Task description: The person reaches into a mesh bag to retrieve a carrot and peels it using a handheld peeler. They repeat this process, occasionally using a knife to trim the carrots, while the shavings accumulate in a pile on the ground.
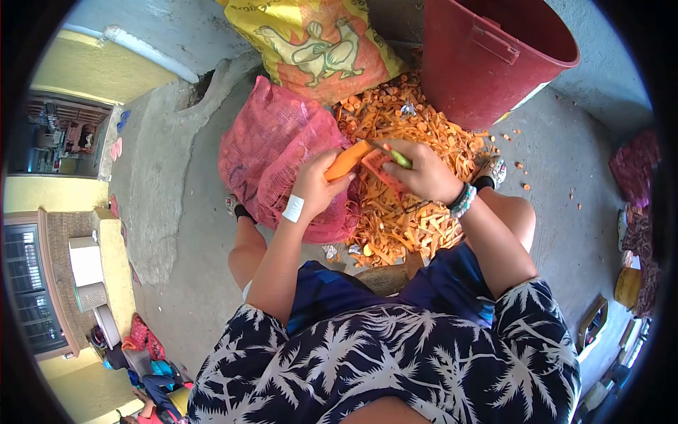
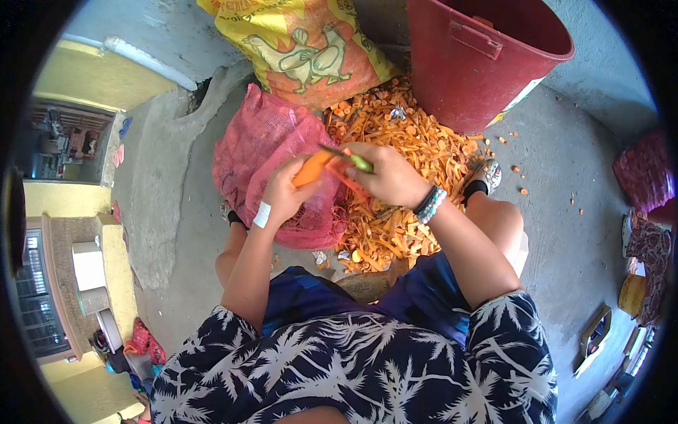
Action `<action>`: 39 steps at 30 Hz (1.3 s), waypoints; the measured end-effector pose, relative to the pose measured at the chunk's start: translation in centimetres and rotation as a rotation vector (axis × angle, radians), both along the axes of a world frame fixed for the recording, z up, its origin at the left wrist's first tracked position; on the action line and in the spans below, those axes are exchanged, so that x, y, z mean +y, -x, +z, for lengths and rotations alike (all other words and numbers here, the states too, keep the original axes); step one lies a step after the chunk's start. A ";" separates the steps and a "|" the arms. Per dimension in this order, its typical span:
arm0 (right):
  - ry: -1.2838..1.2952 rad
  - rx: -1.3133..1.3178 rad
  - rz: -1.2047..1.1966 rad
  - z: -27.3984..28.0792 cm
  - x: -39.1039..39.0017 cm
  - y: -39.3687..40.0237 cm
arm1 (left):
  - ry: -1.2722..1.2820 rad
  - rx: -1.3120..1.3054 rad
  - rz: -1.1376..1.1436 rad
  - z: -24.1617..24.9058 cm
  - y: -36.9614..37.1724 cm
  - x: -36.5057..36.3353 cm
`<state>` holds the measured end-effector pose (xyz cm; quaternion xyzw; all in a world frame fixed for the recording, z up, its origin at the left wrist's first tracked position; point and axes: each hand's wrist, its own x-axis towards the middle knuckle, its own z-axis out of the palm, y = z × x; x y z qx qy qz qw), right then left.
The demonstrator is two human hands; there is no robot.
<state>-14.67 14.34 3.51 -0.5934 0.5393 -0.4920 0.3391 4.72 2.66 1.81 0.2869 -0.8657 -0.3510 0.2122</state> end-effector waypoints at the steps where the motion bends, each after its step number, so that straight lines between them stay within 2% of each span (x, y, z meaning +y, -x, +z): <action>1: -0.091 0.064 -0.027 -0.9 -0.1 0.4 | -0.103 -0.065 0.012 -0.2 0.1 0.0; 2: -0.183 0.130 -0.053 -1.5 -0.1 0.7 | -0.100 -0.061 0.014 -0.5 0.0 0.1; 3: -0.297 0.151 0.022 -1.7 0.0 0.8 | -0.124 -0.010 0.052 -0.7 0.0 0.3; 5: -0.310 0.152 0.033 -2.9 -0.2 0.1 | -0.154 0.040 0.082 -0.9 0.0 0.5; 7: -0.365 0.145 0.057 -3.4 0.0 -0.5 | -0.081 -0.093 0.077 -0.8 -0.3 0.5; 9: -0.422 0.068 0.024 -4.5 -0.7 -1.2 | 0.007 -0.100 0.053 0.0 -0.1 0.9; 10: -0.480 -0.007 -0.011 -5.6 -1.0 -1.4 | 0.094 -0.105 0.026 0.4 0.1 1.1; 11: -0.482 0.029 -0.010 -7.4 -1.7 -1.3 | 0.127 -0.149 0.035 0.7 0.2 1.2; 12: -0.483 0.031 -0.013 -11.2 -2.5 -0.8 | 0.127 -0.146 0.034 1.0 0.4 1.5; 13: -0.526 0.424 0.108 -16.0 -3.2 -0.1 | 0.047 0.012 0.052 1.2 0.6 1.9; 14: -0.559 0.814 0.227 -16.4 -3.5 0.0 | -0.035 0.166 0.067 1.6 0.8 2.3; 15: -0.556 0.812 0.229 -16.7 -3.8 -0.1 | -0.111 0.168 0.066 2.5 0.9 2.6; 16: -0.688 0.847 0.355 -17.0 -4.2 -0.1 | -0.107 0.167 0.076 2.3 0.8 2.1; 17: -0.819 0.881 0.485 -16.1 -4.5 -0.3 | 0.096 0.237 -0.006 2.1 0.8 1.3; 18: -0.814 0.883 0.495 -15.5 -4.4 -0.5 | 0.297 0.303 -0.093 2.1 0.8 0.9; 20: -0.716 0.300 0.031 -14.3 -3.3 -0.9 | 0.336 0.221 -0.141 2.4 0.4 0.6; 22: -0.722 0.209 -0.010 -13.9 -3.3 -1.0 | 0.323 0.280 -0.091 2.3 0.5 0.8; 24: -0.717 -0.267 -0.073 -14.6 -3.5 -1.3 | 0.300 0.261 -0.069 2.6 0.5 0.9; 26: -0.727 -0.327 -0.072 -14.2 -3.7 -1.5 | 0.250 0.305 -0.067 2.7 0.7 1.0; 28: -0.626 -0.440 -0.057 -12.7 -3.4 -1.7 | 0.289 0.308 -0.084 2.6 0.8 0.9; 31: -0.632 -0.440 -0.074 -11.8 -3.4 -2.1 | 0.233 0.379 -0.144 1.7 1.0 0.9; 33: -0.639 -0.474 -0.034 -11.2 -3.2 -2.0 | -0.138 0.498 -0.165 0.5 1.0 0.7; 34: -0.648 -0.508 0.005 -11.0 -3.2 -1.9 | -0.136 0.500 -0.169 0.0 0.7 0.8; 36: -0.670 -0.520 -0.007 -10.8 -3.2 -1.9 | -0.724 0.575 -0.030 1.2 0.7 1.9; 38: -0.695 -0.535 -0.021 -10.3 -3.1 -2.0 | -0.734 0.580 -0.019 1.0 0.7 1.9; 39: -0.677 -0.521 -0.041 -9.8 -3.0 -2.1 | -0.880 0.593 -0.053 0.5 0.4 1.4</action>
